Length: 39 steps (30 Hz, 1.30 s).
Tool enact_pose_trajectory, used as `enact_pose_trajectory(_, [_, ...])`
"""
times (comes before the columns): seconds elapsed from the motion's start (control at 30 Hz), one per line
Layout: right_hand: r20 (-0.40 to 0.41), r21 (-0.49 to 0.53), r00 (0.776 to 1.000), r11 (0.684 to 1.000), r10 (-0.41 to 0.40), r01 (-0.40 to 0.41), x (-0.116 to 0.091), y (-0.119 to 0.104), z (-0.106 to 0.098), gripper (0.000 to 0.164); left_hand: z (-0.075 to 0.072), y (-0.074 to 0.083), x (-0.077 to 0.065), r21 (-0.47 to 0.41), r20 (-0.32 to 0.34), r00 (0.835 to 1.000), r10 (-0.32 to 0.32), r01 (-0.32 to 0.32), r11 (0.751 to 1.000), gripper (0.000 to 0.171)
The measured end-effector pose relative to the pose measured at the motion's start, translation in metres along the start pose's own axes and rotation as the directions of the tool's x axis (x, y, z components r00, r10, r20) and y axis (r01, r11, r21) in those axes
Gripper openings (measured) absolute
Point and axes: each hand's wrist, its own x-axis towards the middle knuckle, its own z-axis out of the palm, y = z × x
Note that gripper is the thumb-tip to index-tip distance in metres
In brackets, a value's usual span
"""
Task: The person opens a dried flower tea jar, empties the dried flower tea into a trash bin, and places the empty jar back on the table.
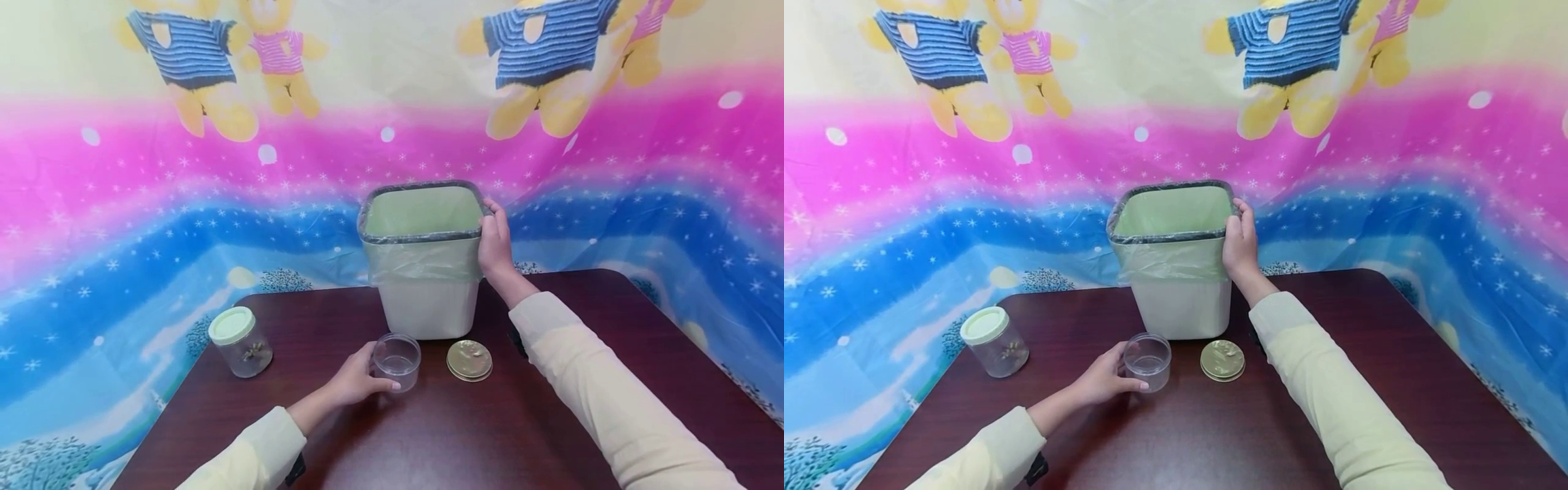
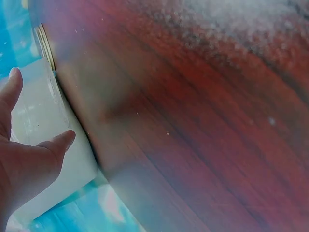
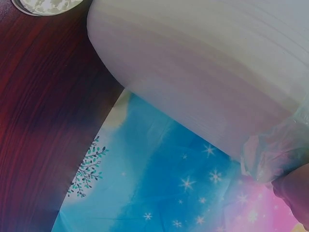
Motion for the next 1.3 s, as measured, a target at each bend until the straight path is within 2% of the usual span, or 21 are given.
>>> enact_pose_trajectory(0.77, [0.008, -0.007, 1.000, 1.000, 0.011, -0.011, 0.001, 0.001, 0.000, 0.053, 0.007, -0.007, 0.011, 0.062, 0.023, 0.999, -0.023, 0.022, 0.998, 0.084])
enact_pose_trajectory(1.3, [0.005, 0.008, 1.000, 1.000, 0.001, -0.001, 0.003, 0.003, 0.001, 0.053, 0.009, -0.013, 0.012, 0.041, 0.042, 0.999, -0.029, 0.027, 0.999, 0.083])
